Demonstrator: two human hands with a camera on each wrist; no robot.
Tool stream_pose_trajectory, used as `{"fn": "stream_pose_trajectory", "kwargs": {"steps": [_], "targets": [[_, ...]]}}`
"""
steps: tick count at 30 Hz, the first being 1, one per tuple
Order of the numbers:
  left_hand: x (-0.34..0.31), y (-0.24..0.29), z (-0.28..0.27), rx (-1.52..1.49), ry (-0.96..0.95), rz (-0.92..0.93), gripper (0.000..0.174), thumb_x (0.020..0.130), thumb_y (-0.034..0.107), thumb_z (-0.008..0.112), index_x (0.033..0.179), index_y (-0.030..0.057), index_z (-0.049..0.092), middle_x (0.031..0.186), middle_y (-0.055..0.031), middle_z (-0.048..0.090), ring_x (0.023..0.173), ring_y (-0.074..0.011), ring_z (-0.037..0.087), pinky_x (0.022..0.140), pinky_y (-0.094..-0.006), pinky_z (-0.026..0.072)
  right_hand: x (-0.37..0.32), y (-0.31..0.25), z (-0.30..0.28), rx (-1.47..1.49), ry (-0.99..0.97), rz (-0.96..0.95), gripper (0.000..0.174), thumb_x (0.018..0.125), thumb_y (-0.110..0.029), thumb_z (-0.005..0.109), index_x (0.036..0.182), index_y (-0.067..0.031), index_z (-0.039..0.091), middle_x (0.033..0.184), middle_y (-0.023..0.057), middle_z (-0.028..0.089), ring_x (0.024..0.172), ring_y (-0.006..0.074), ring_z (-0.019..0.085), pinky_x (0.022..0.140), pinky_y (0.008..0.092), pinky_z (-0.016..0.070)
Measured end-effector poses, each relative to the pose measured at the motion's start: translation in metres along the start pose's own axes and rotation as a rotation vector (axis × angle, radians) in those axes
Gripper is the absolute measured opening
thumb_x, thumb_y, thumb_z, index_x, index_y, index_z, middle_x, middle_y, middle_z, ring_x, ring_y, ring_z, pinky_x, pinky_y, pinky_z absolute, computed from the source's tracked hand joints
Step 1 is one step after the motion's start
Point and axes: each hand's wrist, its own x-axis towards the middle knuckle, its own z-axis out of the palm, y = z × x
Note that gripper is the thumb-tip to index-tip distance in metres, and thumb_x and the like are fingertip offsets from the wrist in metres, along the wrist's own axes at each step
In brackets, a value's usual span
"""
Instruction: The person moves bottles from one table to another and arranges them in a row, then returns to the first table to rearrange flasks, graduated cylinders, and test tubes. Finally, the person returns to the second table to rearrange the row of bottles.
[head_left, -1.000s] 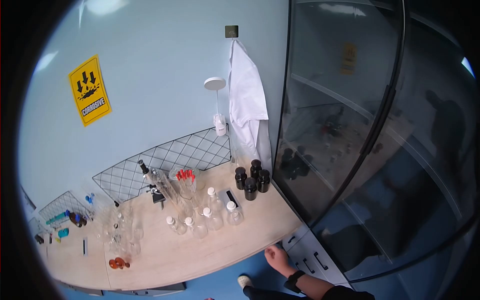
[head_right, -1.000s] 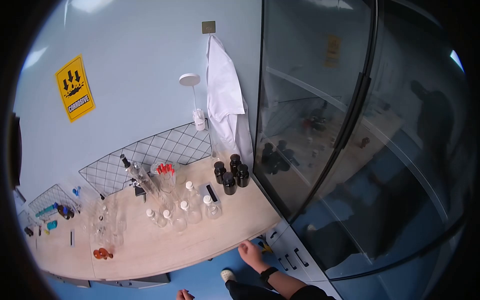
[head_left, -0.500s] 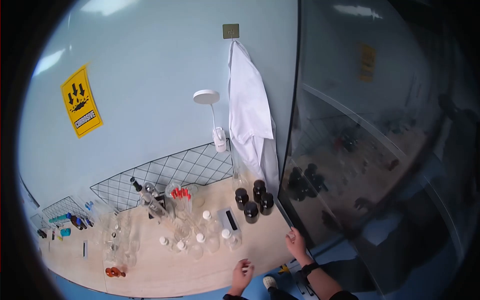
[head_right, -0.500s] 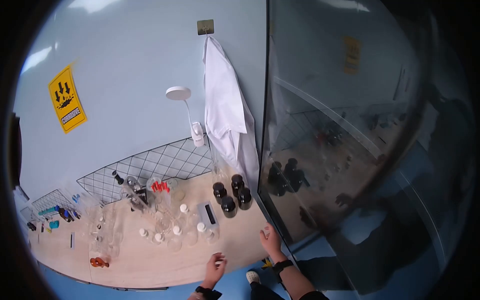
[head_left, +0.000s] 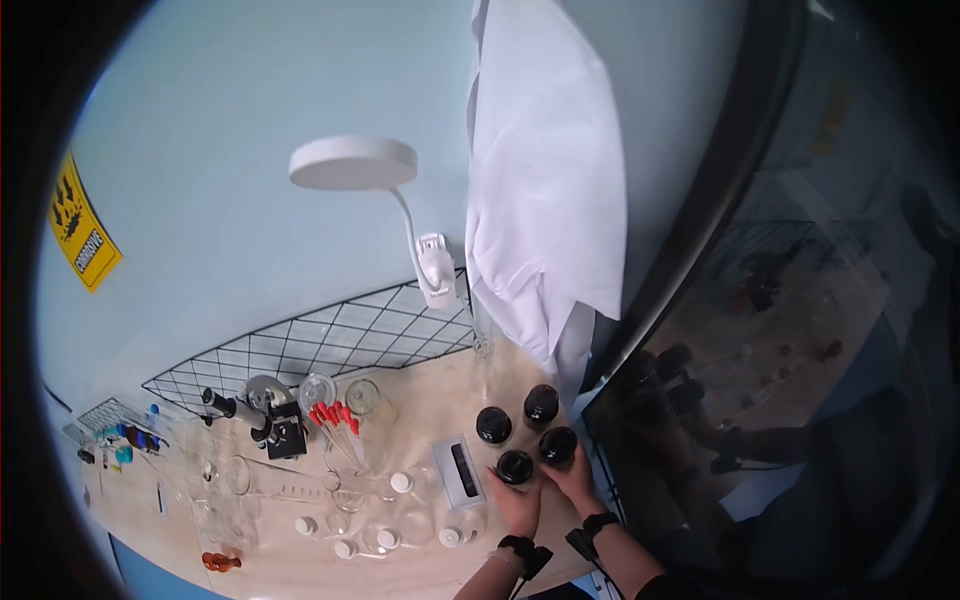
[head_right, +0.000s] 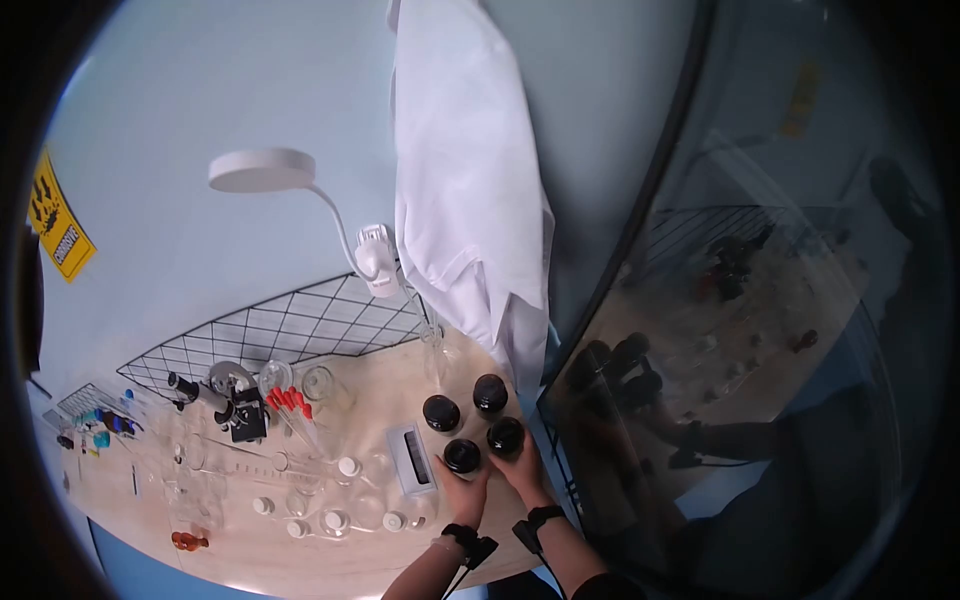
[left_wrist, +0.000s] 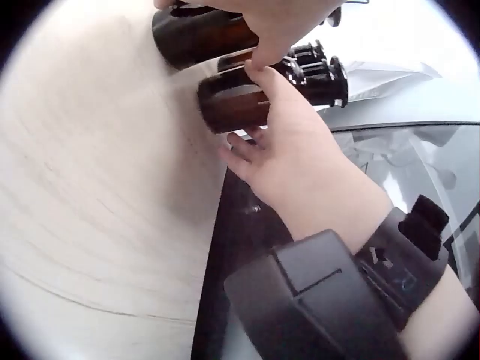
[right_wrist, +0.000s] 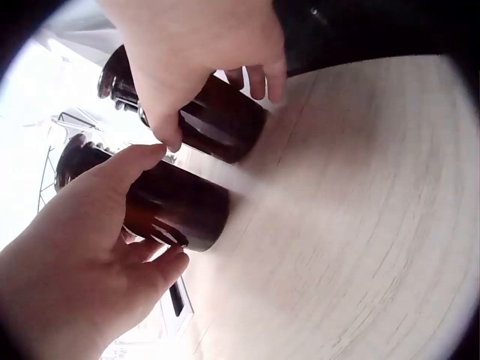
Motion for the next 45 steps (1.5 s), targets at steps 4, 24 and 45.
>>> {"fn": "stream_pose_trajectory", "kwargs": {"steps": [4, 24, 45], "targets": [[0.013, -0.011, 0.001, -0.023, -0.032, -0.060, 0.084, 0.062, 0.021, 0.078, 0.129, -0.0029, 0.034, 0.120, -0.0237, 0.049, 0.114, -0.0350, 0.047, 0.096, -0.0388, 0.0362, 0.005, -0.004, 0.002, 0.019, -0.055, 0.149, 0.073, 0.056, -0.018, 0.080, 0.119, -0.0029, 0.046, 0.109, 0.0159, 0.058, 0.105, 0.0286, 0.056, 0.090, 0.0364, 0.0428], [-0.129, -0.032, -0.222, -0.149, -0.649, 0.270, 0.074, 0.056, 0.022, 0.084, 0.117, 0.0021, 0.046, 0.103, -0.0127, 0.061, 0.097, -0.0234, 0.060, 0.085, -0.0331, 0.0472, -0.272, -0.112, -0.041, 0.050, 0.302, 0.145, 0.049, 0.059, -0.016, 0.082, 0.100, 0.0003, 0.059, 0.093, 0.0117, 0.065, 0.087, 0.0198, 0.063, 0.078, 0.0333, 0.0494], [-0.305, -0.166, -0.638, -0.039, -0.257, 0.324, 0.038, 0.065, 0.004, 0.075, 0.099, 0.0004, 0.058, 0.093, -0.0083, 0.063, 0.081, -0.0150, 0.059, 0.073, -0.0272, 0.0487, -0.659, -0.244, 0.056, 0.132, -0.240, 0.019, 0.071, 0.058, -0.030, 0.084, 0.115, -0.0063, 0.051, 0.106, 0.0105, 0.060, 0.099, 0.0207, 0.059, 0.085, 0.0314, 0.0471]]}}
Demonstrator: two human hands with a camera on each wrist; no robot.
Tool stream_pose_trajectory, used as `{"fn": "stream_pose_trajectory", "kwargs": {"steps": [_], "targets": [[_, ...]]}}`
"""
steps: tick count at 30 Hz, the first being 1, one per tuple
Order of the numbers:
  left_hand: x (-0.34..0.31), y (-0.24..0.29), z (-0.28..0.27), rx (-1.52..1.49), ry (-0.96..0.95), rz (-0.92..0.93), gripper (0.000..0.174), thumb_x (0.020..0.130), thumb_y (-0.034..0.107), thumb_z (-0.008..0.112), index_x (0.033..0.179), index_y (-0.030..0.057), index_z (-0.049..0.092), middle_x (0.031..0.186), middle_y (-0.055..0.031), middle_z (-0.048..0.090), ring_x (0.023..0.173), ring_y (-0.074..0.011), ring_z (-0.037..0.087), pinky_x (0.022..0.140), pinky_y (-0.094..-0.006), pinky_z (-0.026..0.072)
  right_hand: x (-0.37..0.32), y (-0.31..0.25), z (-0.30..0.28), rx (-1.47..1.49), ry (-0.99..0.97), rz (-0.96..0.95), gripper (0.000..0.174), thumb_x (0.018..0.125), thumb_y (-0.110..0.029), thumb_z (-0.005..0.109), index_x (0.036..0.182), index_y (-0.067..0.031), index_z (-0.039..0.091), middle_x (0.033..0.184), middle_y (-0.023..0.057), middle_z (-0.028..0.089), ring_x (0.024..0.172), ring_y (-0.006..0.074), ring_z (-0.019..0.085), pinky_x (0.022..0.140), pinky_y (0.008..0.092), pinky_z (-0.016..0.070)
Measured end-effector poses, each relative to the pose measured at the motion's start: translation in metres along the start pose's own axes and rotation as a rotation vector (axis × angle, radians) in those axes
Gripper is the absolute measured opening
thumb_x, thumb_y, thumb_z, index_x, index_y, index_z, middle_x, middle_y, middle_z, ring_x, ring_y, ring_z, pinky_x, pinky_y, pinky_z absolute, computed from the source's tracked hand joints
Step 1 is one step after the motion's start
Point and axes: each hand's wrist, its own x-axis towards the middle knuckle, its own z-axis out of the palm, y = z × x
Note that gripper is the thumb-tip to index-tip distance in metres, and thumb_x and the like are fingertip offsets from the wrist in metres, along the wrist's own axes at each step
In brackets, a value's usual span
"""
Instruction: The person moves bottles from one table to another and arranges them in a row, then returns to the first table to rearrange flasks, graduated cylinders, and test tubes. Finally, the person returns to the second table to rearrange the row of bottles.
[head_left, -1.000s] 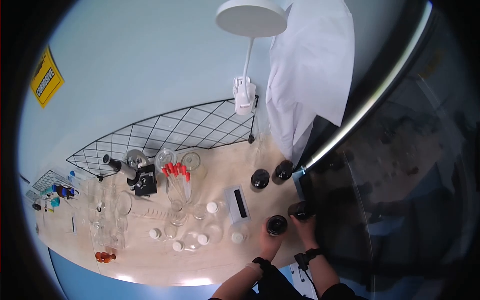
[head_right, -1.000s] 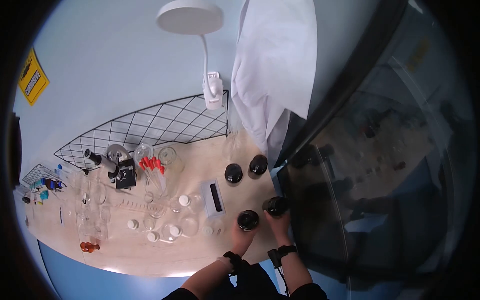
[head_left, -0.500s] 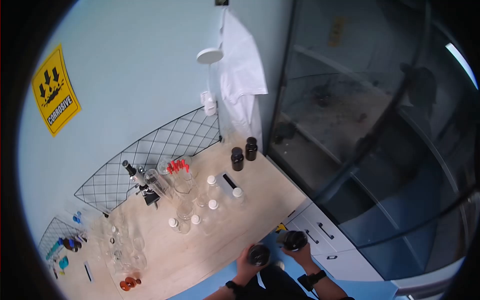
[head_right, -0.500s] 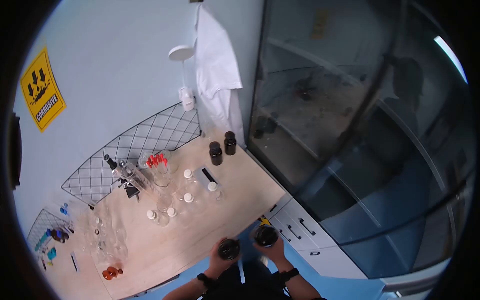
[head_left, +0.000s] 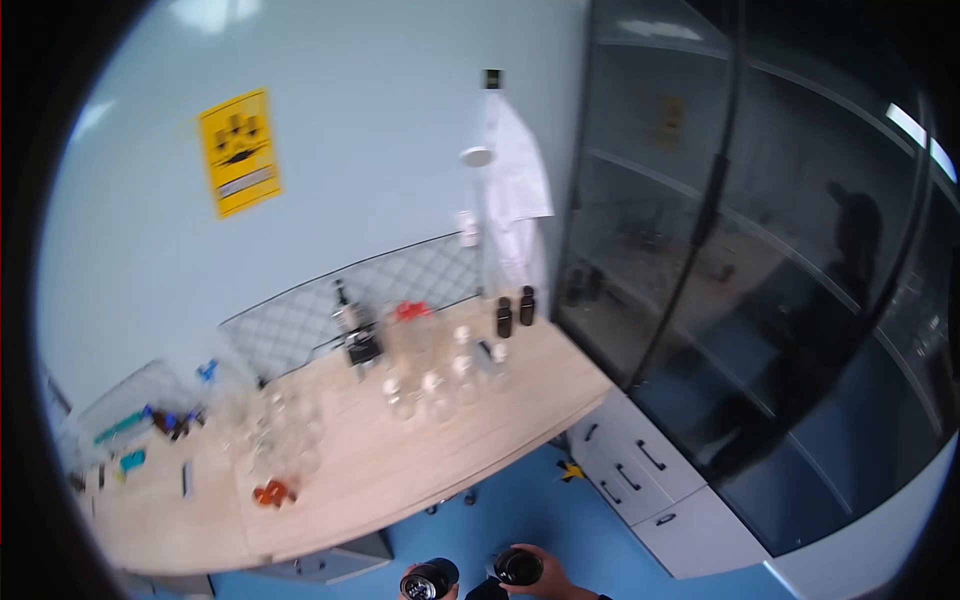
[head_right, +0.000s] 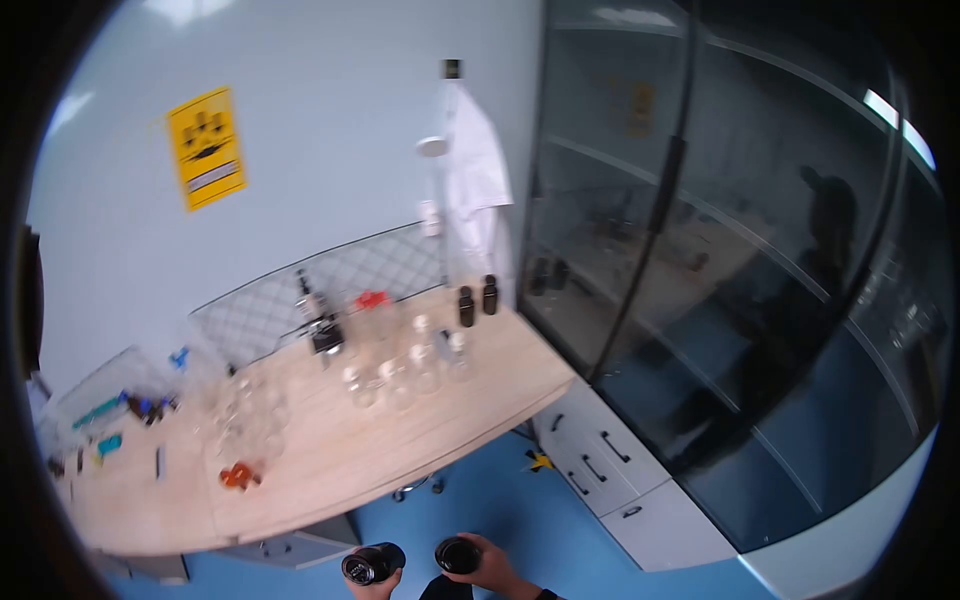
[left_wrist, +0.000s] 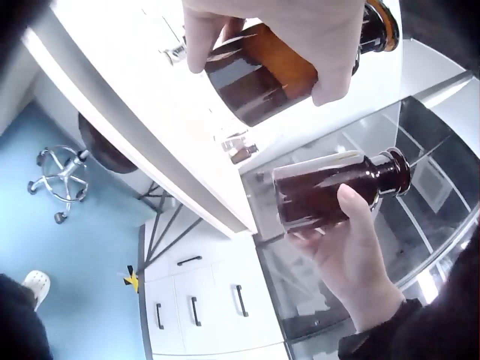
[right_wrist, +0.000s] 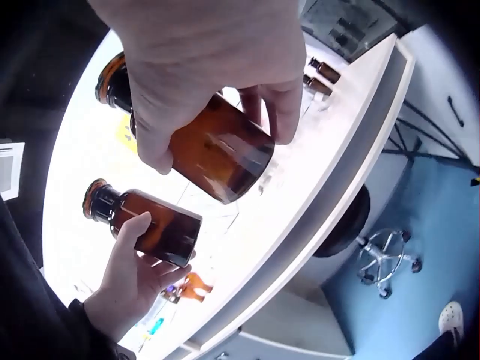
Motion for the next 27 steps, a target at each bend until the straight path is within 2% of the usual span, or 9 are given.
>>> {"fn": "stream_pose_trajectory", "kwargs": {"steps": [5, 9, 10, 13, 17, 20, 21, 23, 27], "targets": [[-0.079, -0.010, -0.084, -0.032, 0.358, -0.179, 0.042, 0.060, 0.009, 0.079, 0.096, 0.0008, 0.058, 0.093, -0.0083, 0.062, 0.083, -0.0155, 0.059, 0.076, -0.0290, 0.0487, -0.048, -0.042, 0.067, -0.012, -0.222, -0.077, 0.065, 0.061, -0.027, 0.082, 0.113, -0.0014, 0.052, 0.105, 0.0139, 0.061, 0.098, 0.0217, 0.058, 0.090, 0.0326, 0.0436], [-0.114, 0.020, -0.172, 0.008, 0.566, -0.065, 0.038, 0.062, 0.010, 0.078, 0.094, 0.0027, 0.059, 0.092, -0.0070, 0.062, 0.085, -0.0167, 0.059, 0.078, -0.0296, 0.0484, -0.076, -0.070, 0.142, 0.026, -0.376, -0.164, 0.063, 0.058, -0.023, 0.083, 0.109, -0.0016, 0.053, 0.099, 0.0135, 0.062, 0.092, 0.0206, 0.061, 0.082, 0.0319, 0.0482], [-0.124, 0.010, -0.193, -0.240, 0.619, -0.087, 0.043, 0.062, 0.013, 0.079, 0.097, 0.0030, 0.057, 0.091, -0.0067, 0.062, 0.086, -0.0176, 0.058, 0.078, -0.0302, 0.0479, -0.082, -0.081, 0.162, 0.061, -0.438, -0.189, 0.063, 0.057, -0.022, 0.083, 0.108, -0.0016, 0.053, 0.099, 0.0132, 0.063, 0.090, 0.0198, 0.061, 0.082, 0.0319, 0.0486], [-0.157, 0.023, -0.274, -0.183, 0.810, -0.131, 0.058, 0.059, 0.019, 0.082, 0.104, 0.0017, 0.050, 0.093, -0.0072, 0.061, 0.086, -0.0185, 0.059, 0.078, -0.0312, 0.0483, -0.108, -0.120, 0.234, 0.068, -0.518, -0.250, 0.062, 0.057, -0.021, 0.083, 0.107, -0.0013, 0.054, 0.099, 0.0122, 0.063, 0.089, 0.0183, 0.061, 0.081, 0.0328, 0.0488], [-0.227, -0.040, -0.392, 0.007, 1.113, -0.131, 0.056, 0.060, 0.018, 0.082, 0.103, 0.0016, 0.050, 0.094, -0.0065, 0.060, 0.087, -0.0184, 0.059, 0.080, -0.0326, 0.0486, -0.153, -0.107, 0.372, 0.210, -0.737, -0.164, 0.055, 0.058, -0.021, 0.082, 0.103, -0.0010, 0.057, 0.096, 0.0100, 0.064, 0.088, 0.0172, 0.061, 0.082, 0.0325, 0.0486], [-0.281, -0.067, -0.489, -0.653, 1.078, -0.048, 0.055, 0.061, 0.017, 0.081, 0.103, 0.0003, 0.050, 0.096, -0.0073, 0.061, 0.086, -0.0177, 0.060, 0.081, -0.0318, 0.0490, -0.197, -0.167, 0.472, 0.173, -0.820, -0.175, 0.045, 0.061, -0.019, 0.080, 0.097, -0.0019, 0.059, 0.091, 0.0075, 0.065, 0.086, 0.0165, 0.061, 0.081, 0.0308, 0.0481], [-0.300, -0.052, -0.517, -0.149, 1.119, -0.105, 0.056, 0.062, 0.015, 0.081, 0.105, -0.0010, 0.050, 0.096, -0.0087, 0.063, 0.088, -0.0174, 0.061, 0.081, -0.0304, 0.0491, -0.206, -0.139, 0.522, 0.283, -0.888, -0.137, 0.044, 0.061, -0.018, 0.080, 0.097, -0.0019, 0.059, 0.091, 0.0074, 0.065, 0.086, 0.0164, 0.061, 0.081, 0.0307, 0.0481], [-0.334, -0.050, -0.565, -0.039, 1.226, -0.217, 0.055, 0.062, 0.014, 0.080, 0.106, -0.0012, 0.051, 0.096, -0.0096, 0.063, 0.088, -0.0172, 0.061, 0.081, -0.0295, 0.0493, -0.225, -0.132, 0.591, 0.286, -1.008, -0.218, 0.045, 0.061, -0.019, 0.080, 0.096, -0.0016, 0.059, 0.091, 0.0079, 0.065, 0.085, 0.0163, 0.061, 0.080, 0.0310, 0.0484], [-0.382, -0.095, -0.644, 0.090, 1.385, -0.345, 0.054, 0.060, 0.017, 0.082, 0.104, -0.0014, 0.055, 0.093, -0.0112, 0.064, 0.086, -0.0166, 0.062, 0.080, -0.0301, 0.0495, -0.280, -0.232, 0.645, 0.155, -1.003, -0.307, 0.049, 0.060, -0.022, 0.081, 0.098, -0.0004, 0.059, 0.094, 0.0095, 0.064, 0.087, 0.0178, 0.062, 0.081, 0.0313, 0.0480]]}}
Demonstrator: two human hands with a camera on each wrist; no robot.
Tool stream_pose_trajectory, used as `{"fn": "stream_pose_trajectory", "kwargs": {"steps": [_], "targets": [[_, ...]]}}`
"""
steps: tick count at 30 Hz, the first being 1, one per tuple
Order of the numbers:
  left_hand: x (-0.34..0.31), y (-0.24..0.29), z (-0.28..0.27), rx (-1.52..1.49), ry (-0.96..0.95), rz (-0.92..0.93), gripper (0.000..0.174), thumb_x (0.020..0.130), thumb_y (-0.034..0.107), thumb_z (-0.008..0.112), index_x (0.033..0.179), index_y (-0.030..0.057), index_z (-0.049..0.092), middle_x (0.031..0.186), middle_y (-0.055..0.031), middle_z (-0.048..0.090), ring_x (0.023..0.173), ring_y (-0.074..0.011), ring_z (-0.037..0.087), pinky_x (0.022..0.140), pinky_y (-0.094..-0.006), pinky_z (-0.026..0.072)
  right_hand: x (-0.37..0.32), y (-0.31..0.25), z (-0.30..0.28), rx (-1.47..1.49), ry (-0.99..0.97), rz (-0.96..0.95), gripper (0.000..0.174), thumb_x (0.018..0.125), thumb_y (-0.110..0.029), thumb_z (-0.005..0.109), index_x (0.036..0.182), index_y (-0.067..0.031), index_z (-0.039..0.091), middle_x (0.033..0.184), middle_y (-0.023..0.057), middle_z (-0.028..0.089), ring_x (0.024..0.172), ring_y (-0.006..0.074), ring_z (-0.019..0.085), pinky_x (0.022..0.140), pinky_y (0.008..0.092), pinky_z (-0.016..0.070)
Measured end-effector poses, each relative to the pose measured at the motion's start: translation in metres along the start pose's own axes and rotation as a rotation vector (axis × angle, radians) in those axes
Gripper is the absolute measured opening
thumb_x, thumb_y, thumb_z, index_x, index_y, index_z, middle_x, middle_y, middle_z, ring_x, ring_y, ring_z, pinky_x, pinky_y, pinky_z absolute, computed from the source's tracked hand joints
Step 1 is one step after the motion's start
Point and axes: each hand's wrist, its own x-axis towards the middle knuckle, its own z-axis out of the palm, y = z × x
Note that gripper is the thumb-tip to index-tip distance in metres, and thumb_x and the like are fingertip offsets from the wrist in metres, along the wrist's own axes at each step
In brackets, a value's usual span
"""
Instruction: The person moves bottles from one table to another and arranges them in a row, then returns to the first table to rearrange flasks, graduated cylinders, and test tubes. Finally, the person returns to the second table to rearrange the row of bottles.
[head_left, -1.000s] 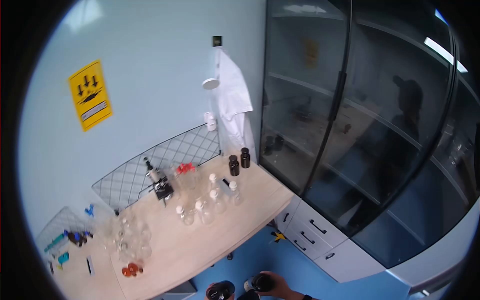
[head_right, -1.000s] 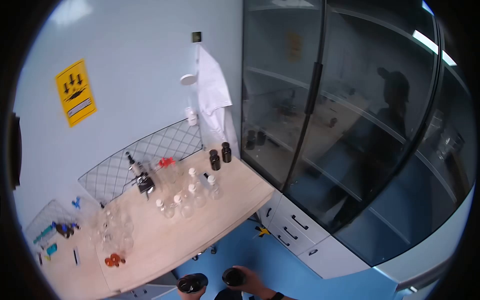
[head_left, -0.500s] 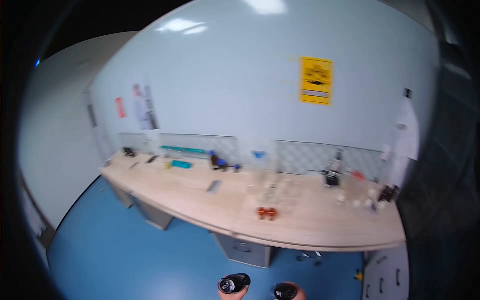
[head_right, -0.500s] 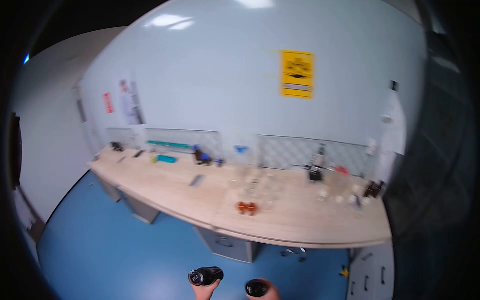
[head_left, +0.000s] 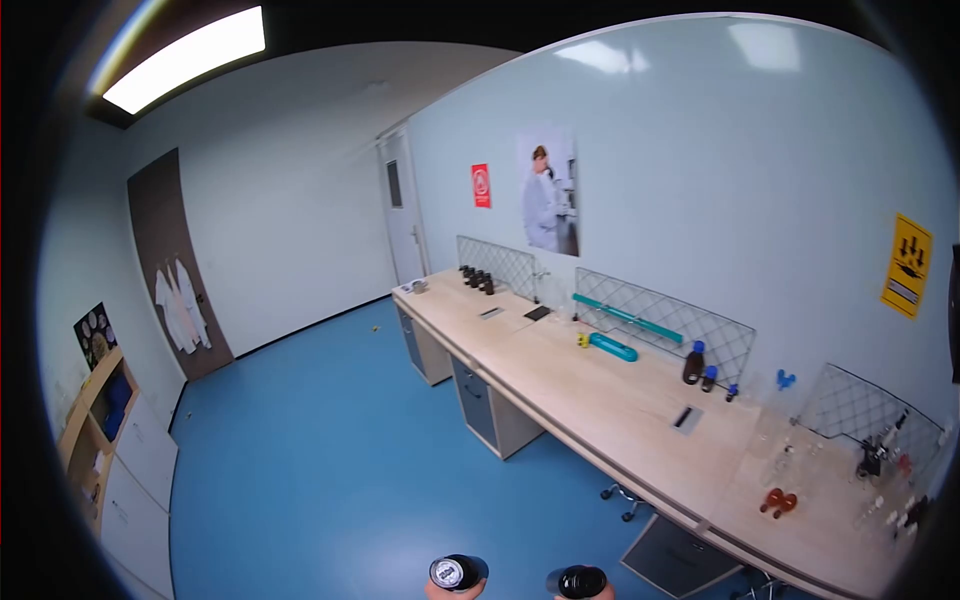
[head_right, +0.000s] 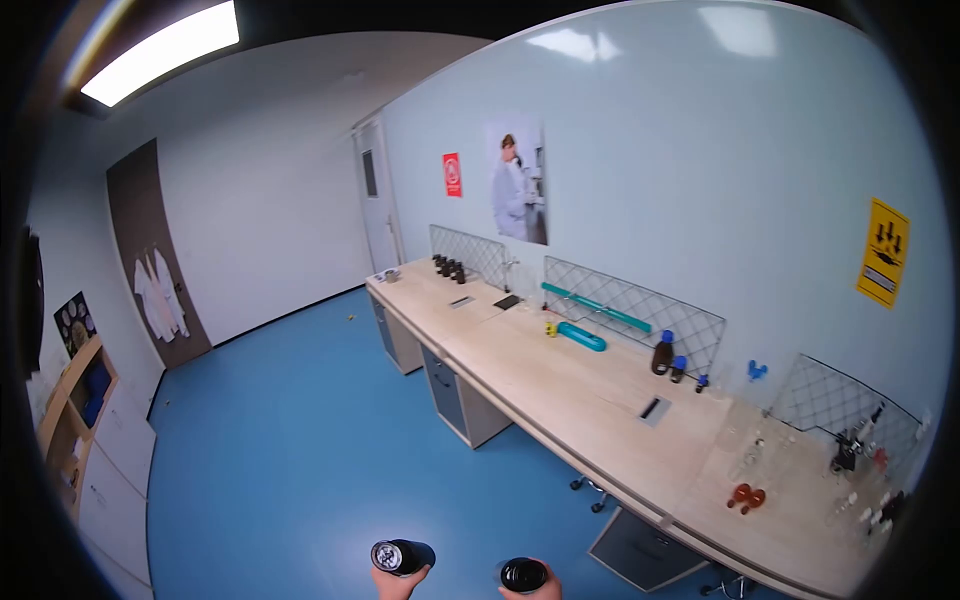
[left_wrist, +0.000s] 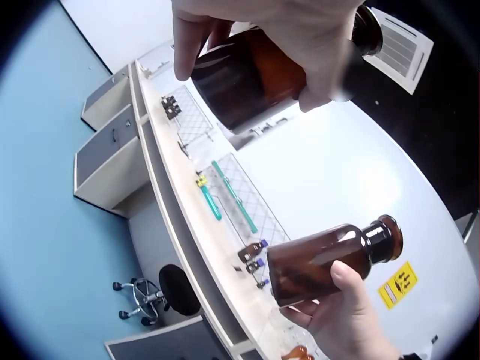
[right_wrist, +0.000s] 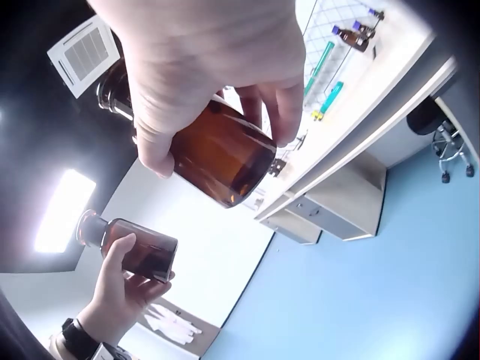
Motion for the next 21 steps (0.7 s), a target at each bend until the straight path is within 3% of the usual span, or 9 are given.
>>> {"fn": "stream_pose_trajectory", "kwargs": {"steps": [2, 5, 8, 10, 11, 13, 15, 18, 21], "targets": [[0.031, -0.024, -0.016, 0.055, 0.033, -0.071, 0.054, 0.060, 0.021, 0.082, 0.102, -0.0020, 0.057, 0.093, -0.0125, 0.065, 0.086, -0.0174, 0.062, 0.080, -0.0311, 0.0489, 0.031, -0.017, 0.029, 0.011, -0.088, 0.050, 0.053, 0.059, -0.025, 0.082, 0.099, -0.0002, 0.059, 0.096, 0.0107, 0.064, 0.089, 0.0192, 0.062, 0.082, 0.0318, 0.0477], [0.077, -0.006, -0.024, 0.136, 0.080, -0.114, 0.053, 0.062, 0.023, 0.081, 0.102, -0.0028, 0.058, 0.094, -0.0135, 0.065, 0.087, -0.0183, 0.062, 0.079, -0.0314, 0.0486, 0.084, 0.012, 0.077, -0.121, -0.093, 0.060, 0.060, 0.057, -0.029, 0.083, 0.103, 0.0002, 0.058, 0.098, 0.0132, 0.064, 0.091, 0.0220, 0.061, 0.084, 0.0337, 0.0471], [0.145, -0.055, -0.017, 0.124, 0.091, -0.163, 0.054, 0.063, 0.026, 0.080, 0.102, -0.0035, 0.059, 0.095, -0.0135, 0.065, 0.088, -0.0186, 0.062, 0.079, -0.0318, 0.0485, 0.148, 0.036, 0.121, -0.223, -0.122, 0.016, 0.065, 0.056, -0.031, 0.083, 0.106, 0.0002, 0.056, 0.100, 0.0141, 0.063, 0.094, 0.0232, 0.060, 0.086, 0.0350, 0.0459], [0.189, -0.067, -0.015, 0.067, 0.102, -0.230, 0.058, 0.061, 0.025, 0.081, 0.106, -0.0033, 0.056, 0.097, -0.0138, 0.064, 0.090, -0.0183, 0.061, 0.080, -0.0315, 0.0485, 0.189, 0.022, 0.142, -0.221, -0.242, 0.029, 0.066, 0.056, -0.032, 0.083, 0.108, 0.0000, 0.055, 0.101, 0.0144, 0.063, 0.096, 0.0237, 0.060, 0.087, 0.0349, 0.0451], [0.215, -0.031, -0.013, -0.028, 0.146, -0.151, 0.063, 0.061, 0.022, 0.082, 0.110, -0.0026, 0.051, 0.098, -0.0138, 0.063, 0.090, -0.0184, 0.061, 0.080, -0.0307, 0.0486, 0.227, 0.006, 0.159, -0.206, -0.278, 0.007, 0.067, 0.057, -0.032, 0.083, 0.108, -0.0001, 0.055, 0.102, 0.0145, 0.062, 0.098, 0.0239, 0.059, 0.088, 0.0348, 0.0447], [0.278, -0.051, -0.009, -0.128, 0.186, -0.062, 0.067, 0.060, 0.019, 0.082, 0.113, -0.0020, 0.047, 0.099, -0.0136, 0.062, 0.090, -0.0191, 0.060, 0.081, -0.0304, 0.0486, 0.292, -0.014, 0.198, -0.122, -0.379, 0.029, 0.066, 0.057, -0.031, 0.083, 0.109, -0.0017, 0.055, 0.103, 0.0144, 0.062, 0.099, 0.0230, 0.059, 0.089, 0.0353, 0.0446], [0.332, -0.046, -0.013, -0.080, 0.272, -0.105, 0.061, 0.060, 0.022, 0.082, 0.108, -0.0021, 0.051, 0.096, -0.0122, 0.062, 0.088, -0.0193, 0.060, 0.081, -0.0311, 0.0482, 0.347, -0.029, 0.237, -0.200, -0.392, 0.014, 0.063, 0.057, -0.029, 0.083, 0.107, -0.0014, 0.056, 0.102, 0.0145, 0.063, 0.096, 0.0214, 0.060, 0.087, 0.0344, 0.0458], [0.406, -0.024, -0.025, -0.076, 0.302, -0.149, 0.055, 0.061, 0.024, 0.081, 0.101, -0.0023, 0.055, 0.093, -0.0113, 0.063, 0.088, -0.0195, 0.060, 0.078, -0.0323, 0.0478, 0.427, -0.080, 0.297, -0.021, -0.525, -0.001, 0.060, 0.058, -0.027, 0.082, 0.105, -0.0008, 0.057, 0.100, 0.0149, 0.064, 0.094, 0.0208, 0.061, 0.085, 0.0332, 0.0470], [0.464, -0.060, -0.040, 0.026, 0.426, -0.175, 0.056, 0.060, 0.024, 0.081, 0.103, -0.0026, 0.055, 0.095, -0.0121, 0.063, 0.089, -0.0197, 0.060, 0.079, -0.0324, 0.0477, 0.500, -0.065, 0.373, 0.021, -0.602, -0.172, 0.060, 0.060, -0.028, 0.081, 0.107, -0.0009, 0.055, 0.102, 0.0145, 0.063, 0.095, 0.0205, 0.061, 0.085, 0.0326, 0.0470]]}}
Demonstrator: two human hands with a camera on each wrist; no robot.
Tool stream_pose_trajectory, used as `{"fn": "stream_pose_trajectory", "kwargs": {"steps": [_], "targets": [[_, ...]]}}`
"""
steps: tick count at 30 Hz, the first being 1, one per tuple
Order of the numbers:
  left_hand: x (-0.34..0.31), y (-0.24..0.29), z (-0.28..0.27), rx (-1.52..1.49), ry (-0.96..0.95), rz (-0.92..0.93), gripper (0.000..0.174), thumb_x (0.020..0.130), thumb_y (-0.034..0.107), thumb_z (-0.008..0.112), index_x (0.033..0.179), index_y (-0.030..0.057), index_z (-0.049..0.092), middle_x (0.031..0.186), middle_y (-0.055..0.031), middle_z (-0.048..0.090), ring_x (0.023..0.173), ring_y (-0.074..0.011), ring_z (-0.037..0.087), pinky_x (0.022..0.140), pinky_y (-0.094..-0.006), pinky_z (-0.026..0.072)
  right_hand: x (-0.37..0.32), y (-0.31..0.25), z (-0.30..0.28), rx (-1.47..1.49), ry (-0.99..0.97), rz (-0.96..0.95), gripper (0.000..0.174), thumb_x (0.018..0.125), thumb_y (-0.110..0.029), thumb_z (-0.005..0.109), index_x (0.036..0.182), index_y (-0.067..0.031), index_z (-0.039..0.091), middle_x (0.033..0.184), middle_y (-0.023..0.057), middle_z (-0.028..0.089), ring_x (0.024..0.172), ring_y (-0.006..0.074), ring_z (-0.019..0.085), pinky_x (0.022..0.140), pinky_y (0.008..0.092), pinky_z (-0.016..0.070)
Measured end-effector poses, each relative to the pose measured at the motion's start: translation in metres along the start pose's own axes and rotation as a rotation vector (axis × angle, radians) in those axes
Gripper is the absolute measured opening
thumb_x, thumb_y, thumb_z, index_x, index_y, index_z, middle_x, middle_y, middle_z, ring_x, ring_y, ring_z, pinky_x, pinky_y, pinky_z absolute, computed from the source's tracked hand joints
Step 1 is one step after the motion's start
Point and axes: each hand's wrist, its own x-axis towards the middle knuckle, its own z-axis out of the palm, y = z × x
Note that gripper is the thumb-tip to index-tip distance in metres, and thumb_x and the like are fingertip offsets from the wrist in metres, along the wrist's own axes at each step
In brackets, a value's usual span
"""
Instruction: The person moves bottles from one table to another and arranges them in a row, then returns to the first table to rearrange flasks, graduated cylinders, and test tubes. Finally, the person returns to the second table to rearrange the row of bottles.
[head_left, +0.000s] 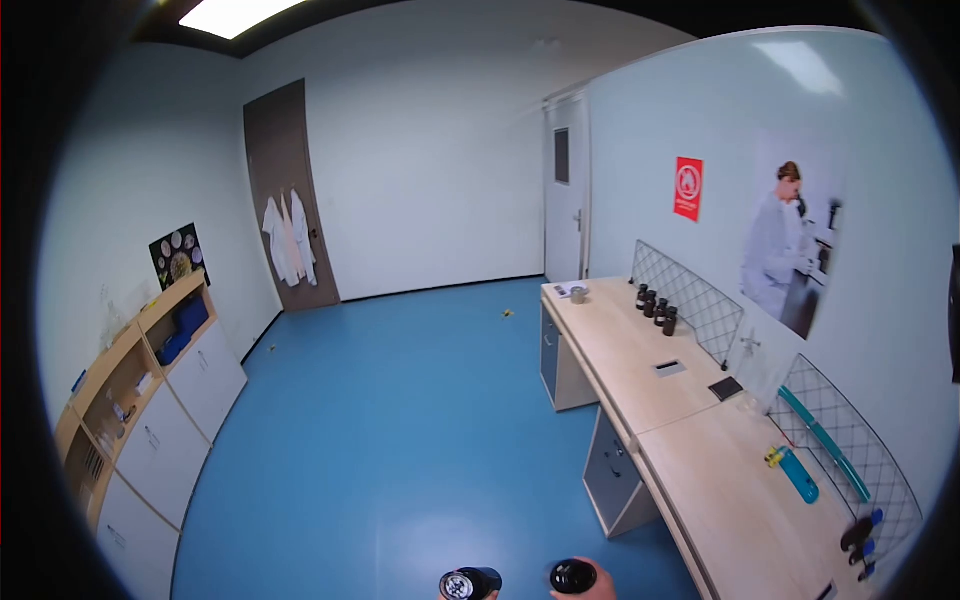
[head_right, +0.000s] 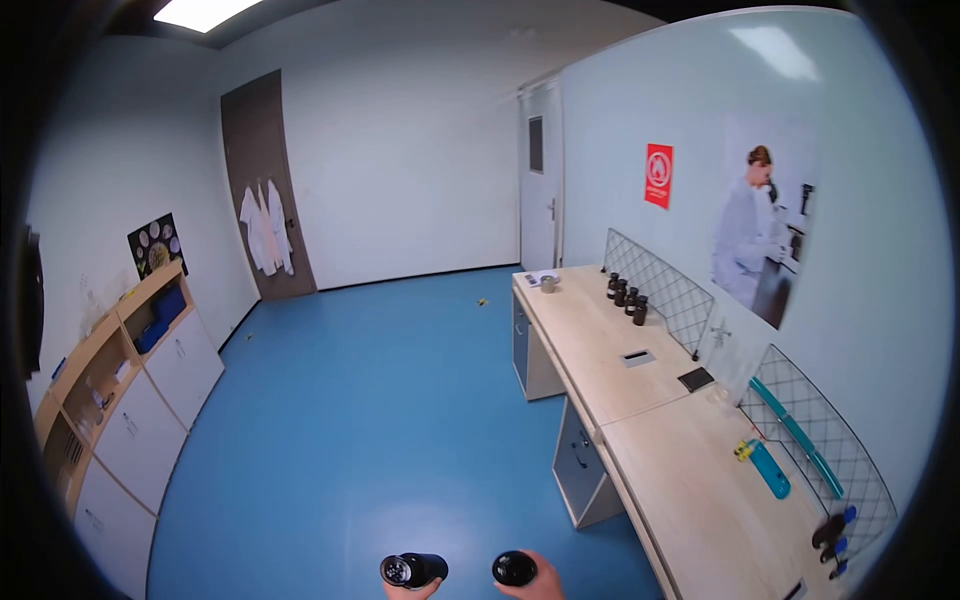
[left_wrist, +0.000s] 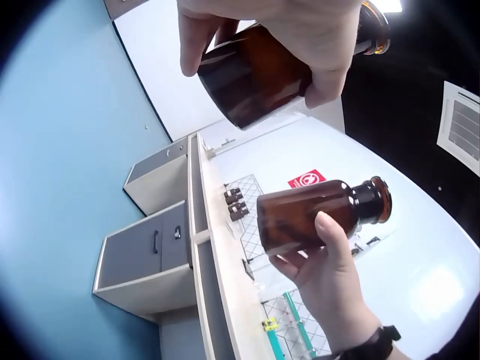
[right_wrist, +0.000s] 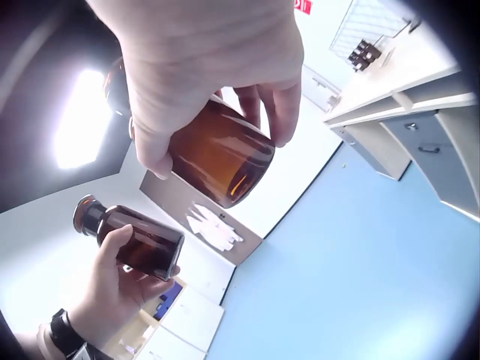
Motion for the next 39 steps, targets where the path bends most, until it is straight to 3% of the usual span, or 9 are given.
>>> {"fn": "stream_pose_trajectory", "kwargs": {"steps": [4, 8, 9, 14, 16, 17, 20, 26, 39], "targets": [[0.086, 0.000, 0.017, -0.119, 0.012, -0.039, 0.058, 0.060, 0.023, 0.082, 0.104, -0.0026, 0.054, 0.096, -0.0123, 0.063, 0.088, -0.0195, 0.061, 0.081, -0.0310, 0.0475, 0.105, 0.046, 0.041, -0.008, 0.011, 0.003, 0.063, 0.061, -0.029, 0.082, 0.109, -0.0015, 0.053, 0.103, 0.0128, 0.062, 0.097, 0.0209, 0.059, 0.086, 0.0340, 0.0465], [0.199, -0.043, 0.041, 0.166, -0.042, -0.085, 0.061, 0.057, 0.021, 0.083, 0.106, -0.0012, 0.053, 0.096, -0.0124, 0.063, 0.088, -0.0191, 0.061, 0.079, -0.0319, 0.0484, 0.198, 0.047, 0.067, -0.032, -0.015, 0.025, 0.064, 0.060, -0.030, 0.083, 0.110, -0.0031, 0.053, 0.103, 0.0112, 0.062, 0.097, 0.0221, 0.059, 0.086, 0.0349, 0.0464], [0.232, -0.076, 0.051, 0.129, -0.034, 0.110, 0.063, 0.057, 0.022, 0.084, 0.107, -0.0009, 0.053, 0.096, -0.0120, 0.062, 0.088, -0.0195, 0.061, 0.079, -0.0321, 0.0486, 0.223, 0.053, 0.071, -0.035, 0.007, -0.007, 0.064, 0.059, -0.029, 0.083, 0.110, -0.0039, 0.053, 0.103, 0.0112, 0.062, 0.097, 0.0225, 0.059, 0.085, 0.0349, 0.0466], [0.372, -0.053, 0.113, 0.084, -0.208, 0.112, 0.064, 0.056, 0.021, 0.084, 0.107, -0.0012, 0.051, 0.096, -0.0117, 0.061, 0.085, -0.0162, 0.059, 0.078, -0.0306, 0.0483, 0.328, 0.050, 0.059, -0.138, 0.178, -0.001, 0.060, 0.062, -0.035, 0.079, 0.108, -0.0055, 0.055, 0.101, 0.0115, 0.062, 0.096, 0.0240, 0.060, 0.084, 0.0348, 0.0467], [0.424, -0.035, 0.147, 0.091, -0.359, 0.056, 0.068, 0.054, 0.021, 0.086, 0.107, -0.0015, 0.050, 0.099, -0.0121, 0.060, 0.088, -0.0153, 0.058, 0.077, -0.0295, 0.0484, 0.367, 0.070, 0.042, -0.190, 0.203, 0.102, 0.073, 0.054, -0.038, 0.083, 0.112, -0.0063, 0.052, 0.104, 0.0101, 0.060, 0.099, 0.0229, 0.059, 0.087, 0.0334, 0.0455], [0.446, -0.029, 0.163, 0.108, -0.474, 0.025, 0.066, 0.063, 0.022, 0.080, 0.115, -0.0023, 0.047, 0.109, -0.0168, 0.056, 0.100, -0.0220, 0.055, 0.086, -0.0350, 0.0447, 0.382, 0.071, 0.032, -0.201, 0.247, 0.146, 0.075, 0.052, -0.042, 0.083, 0.111, -0.0062, 0.053, 0.106, 0.0103, 0.059, 0.100, 0.0232, 0.058, 0.088, 0.0341, 0.0443], [0.505, -0.018, 0.240, 0.010, -0.430, 0.249, 0.071, 0.048, 0.017, 0.086, 0.107, -0.0004, 0.049, 0.095, -0.0098, 0.058, 0.086, -0.0186, 0.059, 0.079, -0.0341, 0.0484, 0.423, 0.075, -0.005, -0.226, 0.401, 0.155, 0.076, 0.052, -0.040, 0.083, 0.112, -0.0054, 0.052, 0.104, 0.0096, 0.060, 0.099, 0.0224, 0.058, 0.088, 0.0331, 0.0449], [0.608, 0.015, 0.442, -0.138, -0.638, 0.316, 0.061, 0.052, 0.022, 0.084, 0.101, -0.0014, 0.057, 0.090, -0.0089, 0.064, 0.082, -0.0147, 0.062, 0.076, -0.0301, 0.0500, 0.515, 0.105, -0.094, -0.208, 0.669, 0.129, 0.072, 0.053, -0.031, 0.085, 0.111, -0.0036, 0.052, 0.101, 0.0093, 0.062, 0.096, 0.0194, 0.060, 0.085, 0.0297, 0.0462], [0.678, 0.032, 0.723, -0.087, -1.093, 0.299, 0.054, 0.057, 0.016, 0.083, 0.101, -0.0012, 0.057, 0.092, -0.0091, 0.064, 0.083, -0.0133, 0.062, 0.077, -0.0282, 0.0499, 0.697, 0.201, -0.282, -0.208, 1.005, 0.137, 0.061, 0.059, -0.019, 0.083, 0.106, -0.0008, 0.050, 0.097, 0.0099, 0.060, 0.089, 0.0178, 0.059, 0.082, 0.0309, 0.0469]]}}
